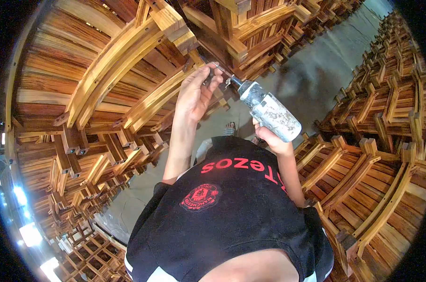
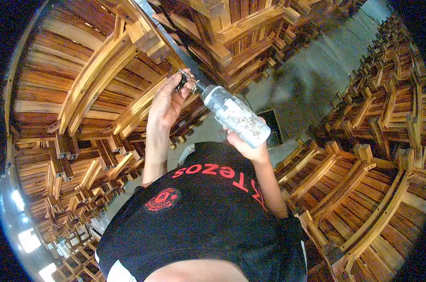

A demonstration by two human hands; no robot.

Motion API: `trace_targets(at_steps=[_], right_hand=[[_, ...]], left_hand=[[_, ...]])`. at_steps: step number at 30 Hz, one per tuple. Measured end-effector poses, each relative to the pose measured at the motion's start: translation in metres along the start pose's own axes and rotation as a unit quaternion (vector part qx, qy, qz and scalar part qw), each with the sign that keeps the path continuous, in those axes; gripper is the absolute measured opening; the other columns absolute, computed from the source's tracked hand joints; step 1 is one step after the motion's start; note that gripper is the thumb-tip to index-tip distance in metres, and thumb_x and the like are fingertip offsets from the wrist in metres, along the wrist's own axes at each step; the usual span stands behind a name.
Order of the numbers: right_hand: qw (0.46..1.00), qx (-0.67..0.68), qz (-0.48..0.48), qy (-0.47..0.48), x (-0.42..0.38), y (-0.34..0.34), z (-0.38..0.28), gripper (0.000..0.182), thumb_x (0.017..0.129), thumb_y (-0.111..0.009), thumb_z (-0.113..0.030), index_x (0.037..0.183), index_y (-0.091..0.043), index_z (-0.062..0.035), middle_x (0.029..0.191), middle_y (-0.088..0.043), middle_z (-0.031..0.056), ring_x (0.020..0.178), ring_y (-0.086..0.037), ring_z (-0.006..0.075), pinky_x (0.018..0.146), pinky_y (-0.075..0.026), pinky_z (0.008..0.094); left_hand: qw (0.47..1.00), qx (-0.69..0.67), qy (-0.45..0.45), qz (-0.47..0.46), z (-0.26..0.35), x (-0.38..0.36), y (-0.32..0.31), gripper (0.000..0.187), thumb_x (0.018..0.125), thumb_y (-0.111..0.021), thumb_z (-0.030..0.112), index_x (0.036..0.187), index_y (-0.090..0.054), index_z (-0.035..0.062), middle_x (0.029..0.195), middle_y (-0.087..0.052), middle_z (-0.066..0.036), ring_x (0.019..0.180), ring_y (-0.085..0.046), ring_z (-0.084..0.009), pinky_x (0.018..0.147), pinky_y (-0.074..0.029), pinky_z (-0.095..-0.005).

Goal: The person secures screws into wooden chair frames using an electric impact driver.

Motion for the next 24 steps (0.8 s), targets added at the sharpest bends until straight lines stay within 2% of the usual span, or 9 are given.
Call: trace_targets(at_steps=[2, 5, 11, 14, 17, 24], right_hand=[[1.0, -0.012, 0.018, 0.012, 0.003, -0.002, -0.006, 0.028, 0.066, -0.06, 0.004, 0.094, -0.06, -0.0007, 0.082, -0.061, 0.0049, 0.07, -0.058, 0.0144, 0.061, -0.046, 0.0267], [0.997, -0.041, 0.046, 0.037, 0.007, -0.004, -0.014, 0.013, 0.066, -0.063, -0.001, 0.078, -0.066, -0.0023, 0.074, -0.067, 0.0077, 0.068, -0.065, 0.0196, 0.064, -0.051, 0.0297], [0.996, -0.058, 0.039, 0.051, 0.01, 0.0, -0.011, 0.013, 0.066, -0.063, -0.003, 0.079, -0.066, -0.0029, 0.075, -0.067, 0.0071, 0.068, -0.065, 0.0197, 0.065, -0.051, 0.0299], [0.997, -0.055, 0.034, 0.051, 0.01, 0.002, -0.011, 0.014, 0.065, -0.064, -0.004, 0.079, -0.066, -0.0031, 0.075, -0.067, 0.0066, 0.068, -0.065, 0.0197, 0.065, -0.051, 0.0298], [0.996, -0.051, 0.029, 0.063, 0.01, 0.004, -0.009, 0.015, 0.065, -0.065, -0.004, 0.08, -0.066, -0.0034, 0.075, -0.067, 0.0064, 0.068, -0.065, 0.0197, 0.065, -0.051, 0.0297], [0.992, -0.105, 0.03, 0.067, 0.008, 0.006, -0.006, 0.022, 0.064, -0.067, -0.008, 0.086, -0.067, -0.0057, 0.079, -0.068, 0.0066, 0.074, -0.065, 0.022, 0.071, -0.05, 0.0315]], left_hand=[[1.0, -0.008, 0.001, 0.008, -0.001, 0.001, -0.003, 0.029, 0.09, -0.056, 0.013, 0.114, -0.053, -0.0044, 0.091, -0.06, -0.009, 0.074, -0.054, -0.012, 0.066, -0.045, -0.0226], [1.0, 0.003, -0.004, 0.023, 0.0, 0.003, -0.009, 0.028, 0.09, -0.056, 0.013, 0.112, -0.053, -0.0042, 0.085, -0.058, -0.005, 0.068, -0.05, -0.0105, 0.061, -0.041, -0.0217], [0.999, 0.032, -0.001, 0.015, 0.004, 0.004, -0.012, 0.033, 0.094, -0.051, 0.02, 0.116, -0.051, -0.0045, 0.078, -0.052, -0.002, 0.064, -0.045, -0.0098, 0.057, -0.037, -0.022], [1.0, 0.001, 0.004, -0.023, 0.01, 0.006, -0.01, 0.03, 0.094, -0.048, 0.018, 0.111, -0.054, -0.0064, 0.075, -0.052, -0.003, 0.062, -0.045, -0.0121, 0.054, -0.037, -0.0221], [1.0, -0.006, 0.021, 0.004, 0.012, 0.006, -0.018, 0.032, 0.095, -0.046, 0.018, 0.114, -0.053, -0.0068, 0.072, -0.047, -0.002, 0.06, -0.041, -0.012, 0.052, -0.034, -0.0223], [1.0, -0.018, 0.023, -0.001, 0.015, 0.004, -0.024, 0.033, 0.095, -0.049, 0.028, 0.102, -0.055, -0.0036, 0.07, -0.046, -0.002, 0.058, -0.042, -0.0107, 0.05, -0.032, -0.0215]])
Point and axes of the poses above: each hand's wrist, its own x-axis towards the middle knuckle, its own y-axis out of the back of the hand, z = x × y, the point moved 1 cm from there along x, towards the middle knuckle
